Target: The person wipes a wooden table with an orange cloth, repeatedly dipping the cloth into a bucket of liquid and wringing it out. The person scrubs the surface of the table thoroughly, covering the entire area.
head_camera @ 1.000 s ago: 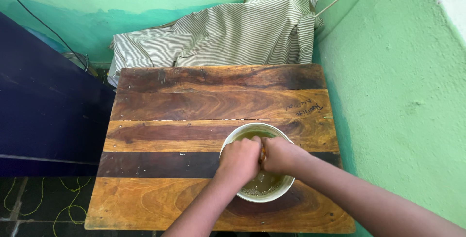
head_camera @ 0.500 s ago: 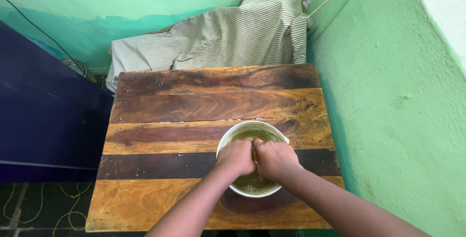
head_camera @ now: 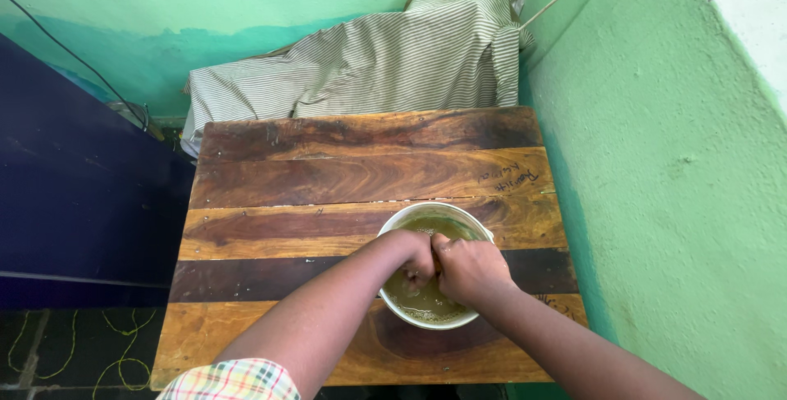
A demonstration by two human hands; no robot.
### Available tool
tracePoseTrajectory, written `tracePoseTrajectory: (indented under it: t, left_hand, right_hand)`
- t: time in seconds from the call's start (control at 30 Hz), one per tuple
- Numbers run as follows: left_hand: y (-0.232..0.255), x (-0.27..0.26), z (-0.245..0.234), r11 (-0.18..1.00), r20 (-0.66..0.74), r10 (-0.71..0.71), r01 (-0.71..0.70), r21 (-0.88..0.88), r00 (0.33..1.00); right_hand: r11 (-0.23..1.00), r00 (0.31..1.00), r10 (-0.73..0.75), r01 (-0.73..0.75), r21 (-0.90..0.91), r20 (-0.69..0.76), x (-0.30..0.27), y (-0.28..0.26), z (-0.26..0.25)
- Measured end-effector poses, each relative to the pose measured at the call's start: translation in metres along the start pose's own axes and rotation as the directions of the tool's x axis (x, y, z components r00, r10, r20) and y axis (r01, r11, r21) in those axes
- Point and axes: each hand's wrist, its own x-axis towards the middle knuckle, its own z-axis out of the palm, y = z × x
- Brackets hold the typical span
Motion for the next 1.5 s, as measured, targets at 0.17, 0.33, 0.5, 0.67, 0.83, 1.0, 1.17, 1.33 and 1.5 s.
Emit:
tracePoseTrajectory:
  t: [0.17,0.33,0.5,0.67,0.83,1.0,1.17,1.33,1.5]
  left_hand:
    - [0.005,-0.025,-0.002,0.996,-0.049,-0.035,0.03,-0.087,0.998]
    - [0.021,-0.093,0.002,0.995,-0.351,0.1,-0.099,0.02,0.931]
    - [0.025,-0.147,0.002,0.967,-0.541,0.138,-0.232,-0.109,0.829]
    - [0.023,-0.169,0.025,0.95,-0.672,0.149,-0.294,-0.107,0.725]
    - [0.032,-0.174,0.06,0.928,-0.879,0.361,-0.216,0.305,0.31]
    - [0.034,-0.163,0.061,0.852,-0.86,0.487,-0.302,0.428,0.154]
    - [0.029,-0.171,0.05,0.649,-0.666,0.746,-0.234,0.724,0.009]
    - [0.023,-0.176,0.035,0.502,-0.532,0.846,-0.376,0.779,0.026]
    - [0.014,-0.163,0.029,0.575,-0.516,0.812,-0.223,0.787,0.272]
  right_hand:
    - [1.0,1.0,-0.003,0.004,-0.005,0.015,-0.002,0.0,0.002]
    - [0.984,0.972,-0.085,0.116,0.132,-0.219,-0.02,0.008,-0.007]
    - [0.872,0.994,0.085,-0.043,0.488,-0.064,-0.031,0.017,-0.038]
    - [0.457,0.89,0.099,-0.438,0.774,0.445,-0.026,0.041,-0.059]
    - [0.175,0.797,-0.067,-0.583,0.794,0.6,-0.03,0.064,-0.035]
    - [-0.051,0.695,-0.493,-0.624,0.78,0.524,-0.039,0.069,-0.002]
    - [-0.147,0.566,-0.735,-0.671,0.726,0.374,-0.046,0.07,0.02]
    - [-0.009,0.571,-0.646,-0.67,0.742,0.507,-0.042,0.061,0.023]
    - [0.094,0.706,-0.363,-0.622,0.778,0.608,-0.028,0.039,0.016]
